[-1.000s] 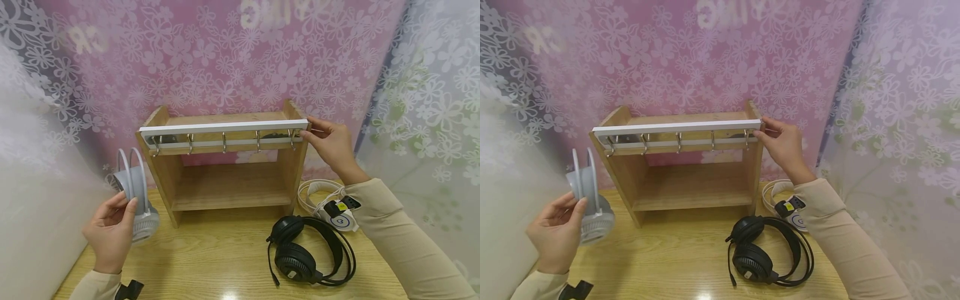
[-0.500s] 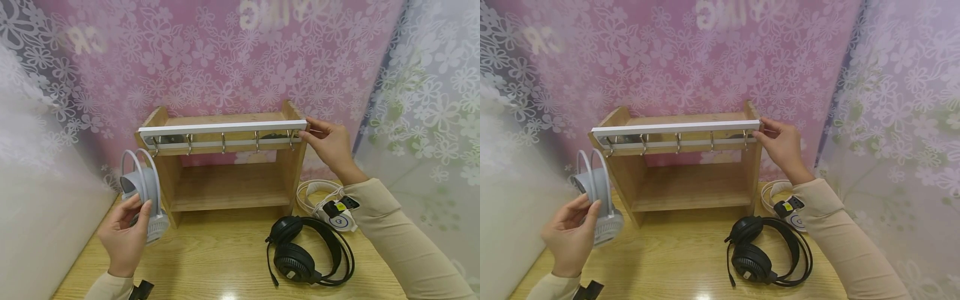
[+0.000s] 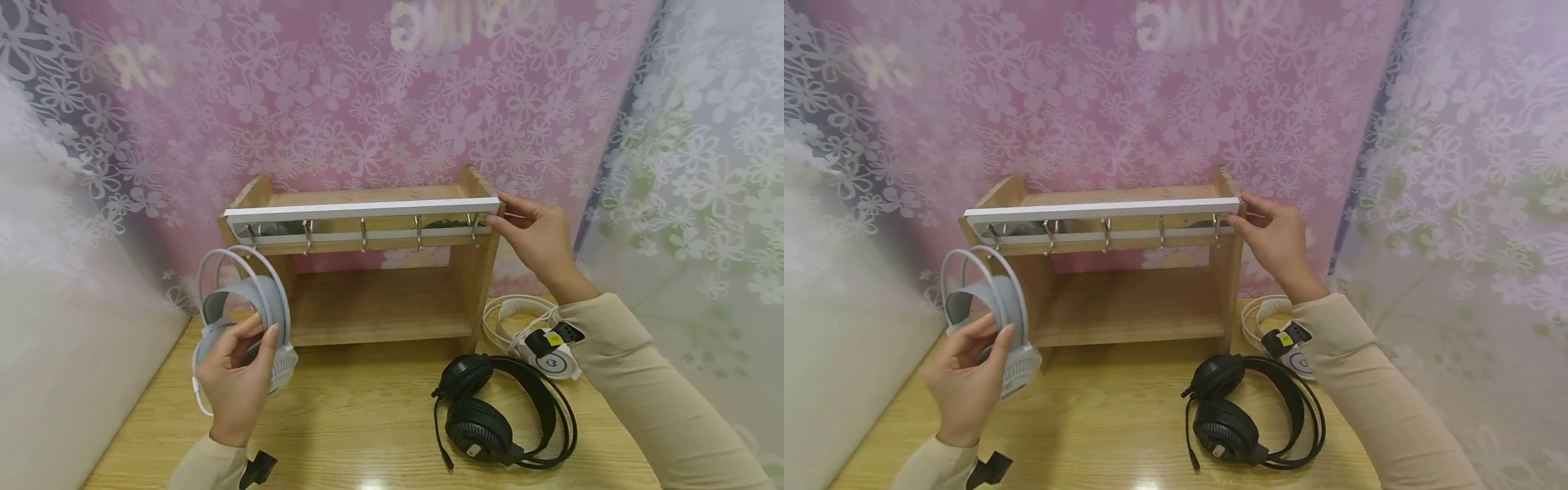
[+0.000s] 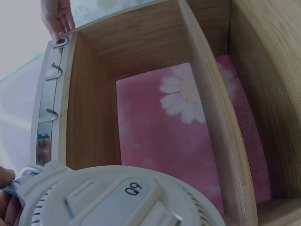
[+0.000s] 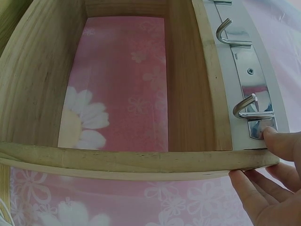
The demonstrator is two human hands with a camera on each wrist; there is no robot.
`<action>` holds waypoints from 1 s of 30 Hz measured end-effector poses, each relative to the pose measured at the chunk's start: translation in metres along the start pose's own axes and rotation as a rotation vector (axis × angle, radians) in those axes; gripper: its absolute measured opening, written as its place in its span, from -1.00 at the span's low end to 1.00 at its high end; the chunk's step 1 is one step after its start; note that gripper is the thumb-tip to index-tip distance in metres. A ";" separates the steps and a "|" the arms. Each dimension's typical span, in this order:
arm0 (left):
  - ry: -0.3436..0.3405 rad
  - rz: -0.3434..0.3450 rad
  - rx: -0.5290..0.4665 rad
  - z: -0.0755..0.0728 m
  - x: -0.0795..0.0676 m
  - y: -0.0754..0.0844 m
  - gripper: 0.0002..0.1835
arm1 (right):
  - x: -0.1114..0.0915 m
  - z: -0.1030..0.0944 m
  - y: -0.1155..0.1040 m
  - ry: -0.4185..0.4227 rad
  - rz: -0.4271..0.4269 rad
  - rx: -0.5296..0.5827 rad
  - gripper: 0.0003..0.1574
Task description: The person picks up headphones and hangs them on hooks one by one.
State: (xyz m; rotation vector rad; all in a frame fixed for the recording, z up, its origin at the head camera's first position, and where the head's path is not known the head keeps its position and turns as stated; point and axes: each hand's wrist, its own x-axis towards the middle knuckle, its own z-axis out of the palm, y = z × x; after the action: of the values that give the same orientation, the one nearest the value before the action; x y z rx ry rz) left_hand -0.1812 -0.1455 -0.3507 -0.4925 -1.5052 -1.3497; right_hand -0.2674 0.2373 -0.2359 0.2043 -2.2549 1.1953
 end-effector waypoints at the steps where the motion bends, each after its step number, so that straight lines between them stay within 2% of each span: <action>1: -0.011 0.005 0.007 0.002 0.000 -0.001 -0.67 | 0.000 0.000 0.000 0.002 -0.001 -0.001 -0.41; 7: -0.079 0.043 0.064 0.010 -0.004 -0.004 -0.67 | -0.001 0.000 -0.001 0.007 0.000 0.004 -0.41; 14: -0.081 0.055 0.091 0.018 -0.006 -0.008 -0.65 | -0.002 0.000 -0.003 0.006 -0.002 0.004 -0.41; 26: -0.067 -0.141 0.062 0.031 -0.010 -0.010 -0.75 | -0.001 0.002 0.002 0.019 -0.019 0.000 -0.42; 30: -0.057 -0.182 0.077 0.033 -0.010 -0.014 -0.74 | -0.001 0.003 0.002 0.022 -0.019 0.003 -0.42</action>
State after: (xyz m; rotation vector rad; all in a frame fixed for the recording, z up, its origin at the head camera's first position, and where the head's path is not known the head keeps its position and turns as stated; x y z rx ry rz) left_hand -0.2018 -0.1162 -0.3617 -0.3541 -1.6750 -1.4213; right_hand -0.2688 0.2363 -0.2390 0.2122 -2.2278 1.1855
